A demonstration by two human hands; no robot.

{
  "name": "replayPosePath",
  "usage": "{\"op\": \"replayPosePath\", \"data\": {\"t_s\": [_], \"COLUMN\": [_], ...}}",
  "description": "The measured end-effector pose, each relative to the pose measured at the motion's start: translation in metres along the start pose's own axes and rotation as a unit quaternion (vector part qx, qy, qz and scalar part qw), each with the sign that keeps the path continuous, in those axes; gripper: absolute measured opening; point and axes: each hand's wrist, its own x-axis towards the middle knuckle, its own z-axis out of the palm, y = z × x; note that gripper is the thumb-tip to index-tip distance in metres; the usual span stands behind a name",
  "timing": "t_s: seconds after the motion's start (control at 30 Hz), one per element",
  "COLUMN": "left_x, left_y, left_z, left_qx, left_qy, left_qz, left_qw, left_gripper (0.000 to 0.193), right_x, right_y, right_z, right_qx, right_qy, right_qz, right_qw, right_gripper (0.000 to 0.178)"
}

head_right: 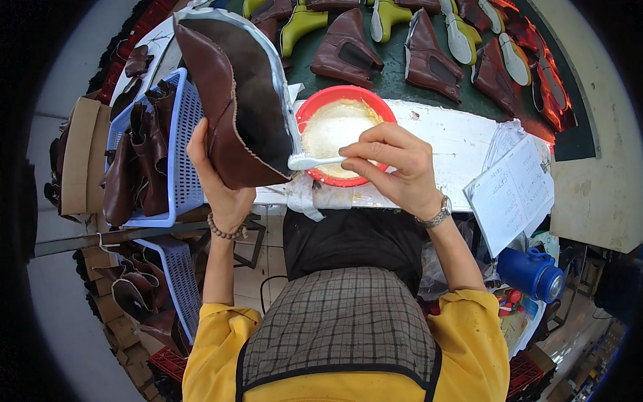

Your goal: Applying adhesive to the edges of leather shoe upper components using a brush.

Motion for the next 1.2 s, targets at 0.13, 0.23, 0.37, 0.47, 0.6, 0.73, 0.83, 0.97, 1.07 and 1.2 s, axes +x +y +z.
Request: {"op": "replayPosePath", "data": {"t_s": [0.13, 0.23, 0.37, 0.47, 0.6, 0.73, 0.83, 0.97, 1.07, 1.2], "left_x": [0.000, -0.004, -0.009, -0.021, -0.036, -0.049, -0.056, -0.066, -0.075, -0.074], "left_y": [-0.002, -0.010, -0.018, -0.036, -0.052, -0.057, -0.061, -0.065, -0.090, -0.099], "left_z": [0.004, 0.006, -0.011, -0.048, -0.087, -0.092, -0.080, -0.068, -0.073, -0.074], "left_qx": [0.107, 0.122, -0.015, -0.208, -0.387, -0.529, -0.636, -0.720, -0.757, -0.767], "left_qy": [0.016, 0.029, -0.040, -0.113, -0.249, -0.243, -0.244, -0.206, -0.175, -0.204], "left_qz": [0.061, 0.075, -0.044, -0.236, -0.378, -0.403, -0.384, -0.354, -0.294, -0.252], "left_qw": [0.992, 0.989, 0.998, 0.942, 0.803, 0.706, 0.623, 0.561, 0.557, 0.554], "left_gripper": [0.092, 0.091, 0.087, 0.069, 0.061, 0.081, 0.086, 0.092, 0.098, 0.099], "right_x": [-0.005, -0.006, -0.006, 0.000, 0.003, 0.013, 0.026, 0.045, 0.035, 0.004], "right_y": [-0.013, -0.013, 0.020, 0.047, 0.061, 0.048, 0.035, 0.014, 0.024, 0.021], "right_z": [0.000, 0.002, -0.003, -0.015, -0.016, -0.029, -0.030, -0.020, -0.022, -0.035], "right_qx": [0.068, 0.120, 0.123, -0.149, -0.381, -0.212, -0.021, -0.026, -0.061, -0.054], "right_qy": [-0.065, -0.090, -0.059, -0.043, -0.129, -0.075, -0.023, -0.053, -0.036, -0.030], "right_qz": [0.076, 0.111, 0.195, 0.152, 0.071, 0.113, 0.086, -0.073, -0.062, 0.019], "right_qw": [0.993, 0.982, 0.971, 0.976, 0.913, 0.968, 0.996, 0.996, 0.996, 0.998], "right_gripper": [0.020, 0.017, 0.013, 0.012, 0.010, 0.009, 0.027, 0.021, 0.021, 0.015]}}
